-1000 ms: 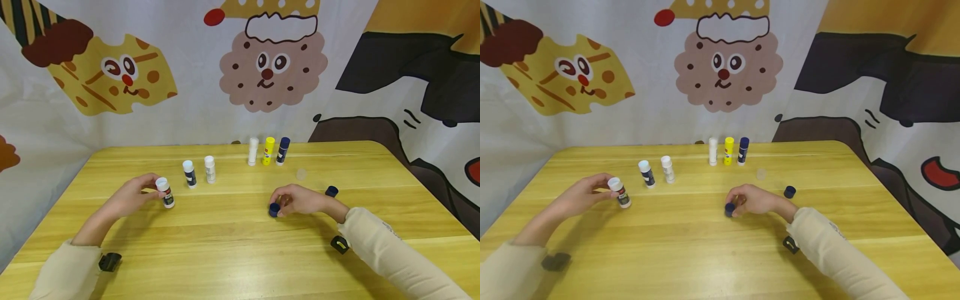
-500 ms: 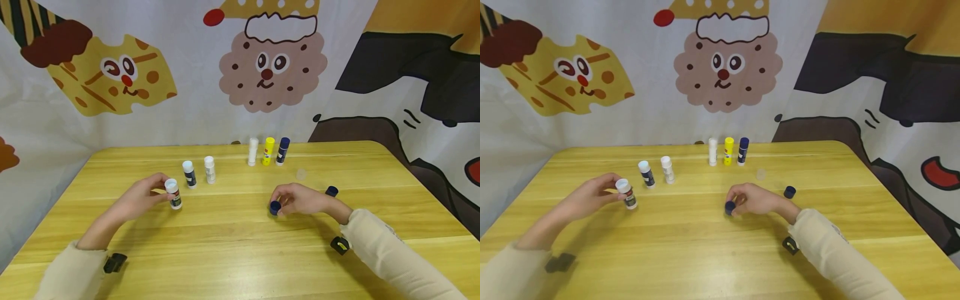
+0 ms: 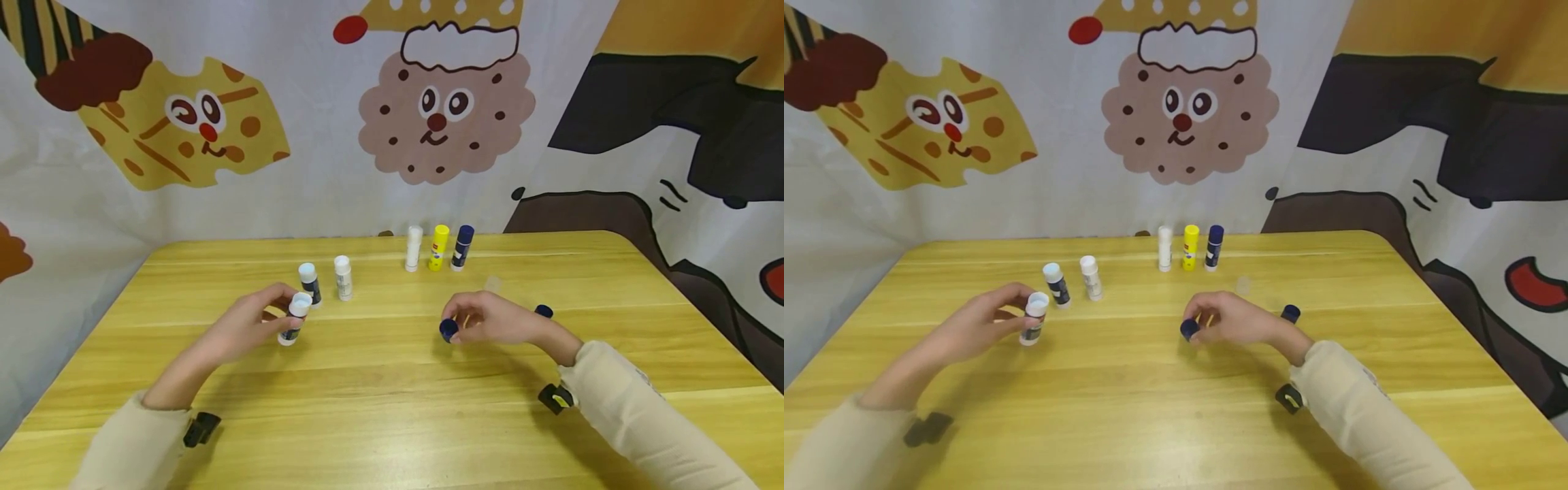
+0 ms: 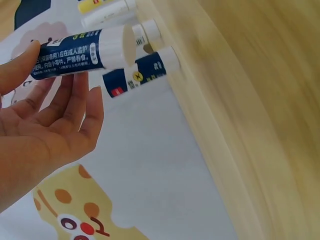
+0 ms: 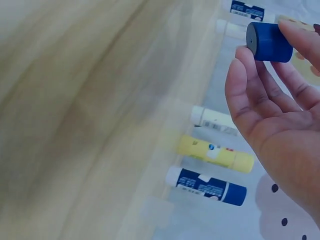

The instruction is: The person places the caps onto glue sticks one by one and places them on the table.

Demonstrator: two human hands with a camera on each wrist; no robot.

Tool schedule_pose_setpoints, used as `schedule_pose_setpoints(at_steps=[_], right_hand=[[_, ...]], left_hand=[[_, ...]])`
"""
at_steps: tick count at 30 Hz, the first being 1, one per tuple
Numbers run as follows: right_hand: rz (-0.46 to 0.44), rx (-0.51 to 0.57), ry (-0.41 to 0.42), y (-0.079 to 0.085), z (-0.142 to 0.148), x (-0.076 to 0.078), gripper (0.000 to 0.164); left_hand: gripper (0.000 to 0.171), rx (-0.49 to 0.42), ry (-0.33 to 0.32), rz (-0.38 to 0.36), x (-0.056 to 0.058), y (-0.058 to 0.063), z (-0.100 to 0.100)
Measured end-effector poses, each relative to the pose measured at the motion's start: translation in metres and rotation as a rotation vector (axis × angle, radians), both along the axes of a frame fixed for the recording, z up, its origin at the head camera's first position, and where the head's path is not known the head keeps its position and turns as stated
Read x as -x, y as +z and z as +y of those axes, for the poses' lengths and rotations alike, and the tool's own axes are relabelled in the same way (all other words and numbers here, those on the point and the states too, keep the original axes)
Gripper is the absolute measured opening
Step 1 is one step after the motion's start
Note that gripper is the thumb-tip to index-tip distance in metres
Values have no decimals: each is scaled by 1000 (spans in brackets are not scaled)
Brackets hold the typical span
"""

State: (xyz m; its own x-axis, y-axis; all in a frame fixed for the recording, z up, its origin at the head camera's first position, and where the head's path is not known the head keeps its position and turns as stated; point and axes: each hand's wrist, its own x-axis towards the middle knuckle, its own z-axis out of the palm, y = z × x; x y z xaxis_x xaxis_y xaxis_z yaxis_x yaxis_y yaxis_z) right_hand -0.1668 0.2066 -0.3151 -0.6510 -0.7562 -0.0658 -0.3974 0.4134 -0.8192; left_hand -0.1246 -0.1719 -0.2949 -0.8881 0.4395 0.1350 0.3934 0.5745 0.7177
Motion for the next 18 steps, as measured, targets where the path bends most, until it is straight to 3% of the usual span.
schedule_pose_setpoints(at_steps=[10,18], right_hand=[[26,33,-19,5,-10,-5,25],[37,42,-2,5,-18,-11,26]], left_hand=[[19,23,-60,82,-5,0,21],[20,29,-114,58,-11,-2,38]])
